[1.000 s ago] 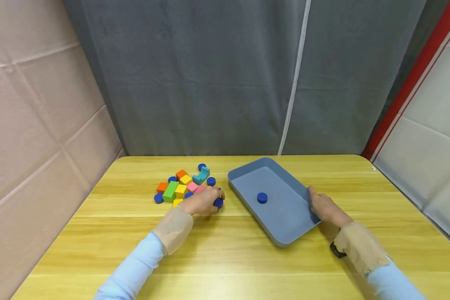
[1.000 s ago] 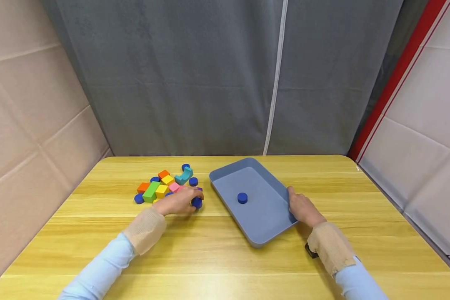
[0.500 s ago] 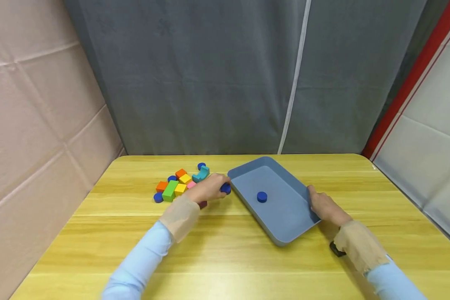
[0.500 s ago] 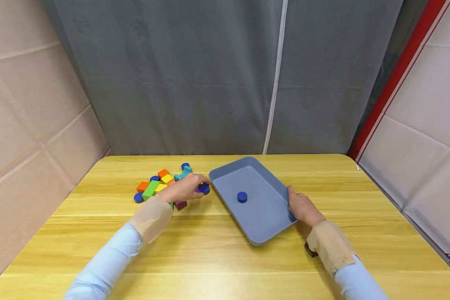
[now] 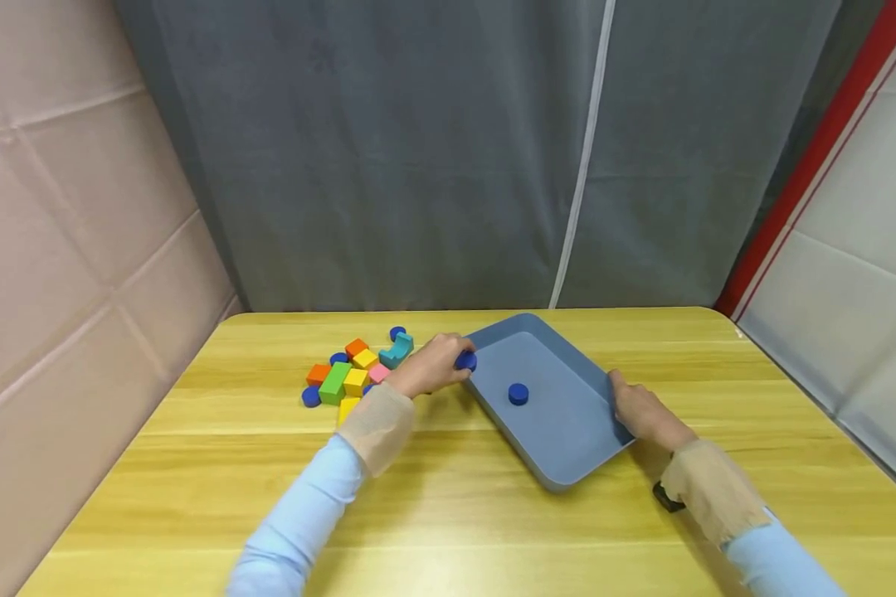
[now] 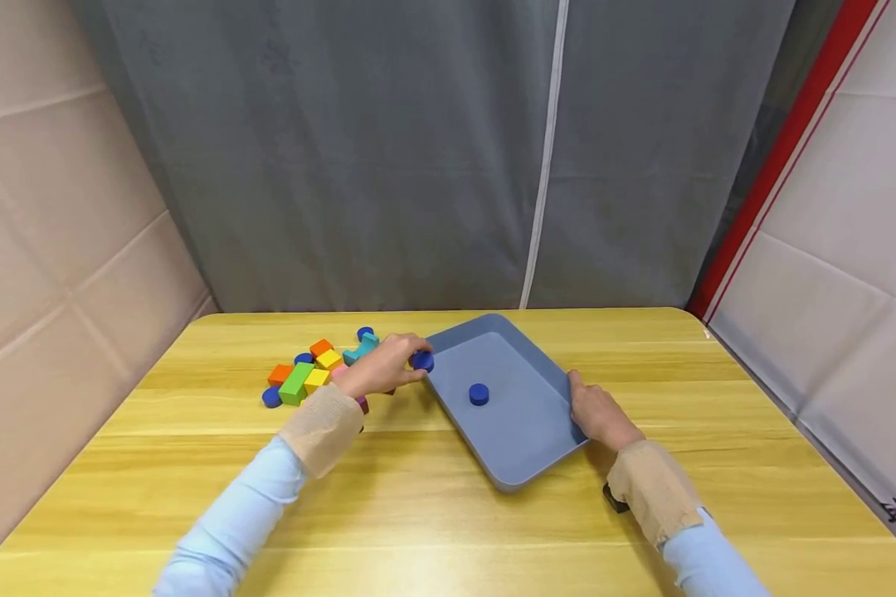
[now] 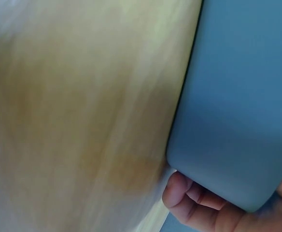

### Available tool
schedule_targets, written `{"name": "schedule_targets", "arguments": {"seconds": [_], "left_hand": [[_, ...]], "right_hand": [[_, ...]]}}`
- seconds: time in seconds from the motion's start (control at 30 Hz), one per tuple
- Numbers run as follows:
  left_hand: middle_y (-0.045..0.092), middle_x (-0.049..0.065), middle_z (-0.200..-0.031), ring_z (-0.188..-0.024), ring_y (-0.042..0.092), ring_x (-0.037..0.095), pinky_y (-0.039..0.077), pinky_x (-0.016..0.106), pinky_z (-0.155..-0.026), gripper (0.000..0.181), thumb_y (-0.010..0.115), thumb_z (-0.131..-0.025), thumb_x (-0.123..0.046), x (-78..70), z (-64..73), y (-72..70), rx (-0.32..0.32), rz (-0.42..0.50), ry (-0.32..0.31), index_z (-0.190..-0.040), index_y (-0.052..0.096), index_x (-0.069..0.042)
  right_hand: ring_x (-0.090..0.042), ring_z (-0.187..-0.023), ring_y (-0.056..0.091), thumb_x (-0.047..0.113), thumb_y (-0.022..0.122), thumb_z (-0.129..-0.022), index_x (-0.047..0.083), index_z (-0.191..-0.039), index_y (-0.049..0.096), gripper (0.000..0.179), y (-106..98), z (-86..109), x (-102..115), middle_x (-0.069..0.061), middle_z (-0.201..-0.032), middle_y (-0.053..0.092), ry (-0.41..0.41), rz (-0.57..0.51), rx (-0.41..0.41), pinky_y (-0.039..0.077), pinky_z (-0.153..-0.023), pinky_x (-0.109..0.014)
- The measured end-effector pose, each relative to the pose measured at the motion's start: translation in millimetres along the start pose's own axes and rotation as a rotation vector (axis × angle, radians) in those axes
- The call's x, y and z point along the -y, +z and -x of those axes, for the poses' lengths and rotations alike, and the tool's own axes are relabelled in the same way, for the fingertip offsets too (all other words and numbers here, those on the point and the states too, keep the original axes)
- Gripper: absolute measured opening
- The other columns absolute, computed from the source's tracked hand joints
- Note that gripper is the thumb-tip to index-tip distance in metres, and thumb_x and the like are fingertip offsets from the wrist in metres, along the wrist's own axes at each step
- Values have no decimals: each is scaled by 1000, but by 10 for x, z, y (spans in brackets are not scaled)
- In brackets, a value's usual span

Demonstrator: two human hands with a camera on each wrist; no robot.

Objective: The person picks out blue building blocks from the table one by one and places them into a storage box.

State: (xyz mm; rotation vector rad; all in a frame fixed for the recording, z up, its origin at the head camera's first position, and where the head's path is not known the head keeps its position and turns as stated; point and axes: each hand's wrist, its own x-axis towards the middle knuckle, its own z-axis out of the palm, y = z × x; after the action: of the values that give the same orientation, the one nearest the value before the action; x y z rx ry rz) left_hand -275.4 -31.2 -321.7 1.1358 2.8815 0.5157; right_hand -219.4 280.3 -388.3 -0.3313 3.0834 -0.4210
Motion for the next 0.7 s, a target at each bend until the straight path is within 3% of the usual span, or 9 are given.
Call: {"name": "schedule_targets", "arguments": {"seconds": [0.33,0.7], "left_hand": [[59,17,-100,-88,57,24,48,33,-82,33,63,-81,-13,-8,-134,84,-98,29,-4,-109,59,5],[57,16,-101,-89,55,23,49,31,-81,34,62,-82,-15,-67,-276,115,-117,39,-59,-111,58,3]], "right_hand": [[-19,-53,47,-6,39,-85,-7,-108,30,25,4,-10,24,-12,-63,47,7,-2,2,40,-47,-30],[-20,-52,47,-5,40,-85,-6,-106,31,23,12,-8,32,-12,-62,46,-12,15,-18,39,-46,-31]]}}
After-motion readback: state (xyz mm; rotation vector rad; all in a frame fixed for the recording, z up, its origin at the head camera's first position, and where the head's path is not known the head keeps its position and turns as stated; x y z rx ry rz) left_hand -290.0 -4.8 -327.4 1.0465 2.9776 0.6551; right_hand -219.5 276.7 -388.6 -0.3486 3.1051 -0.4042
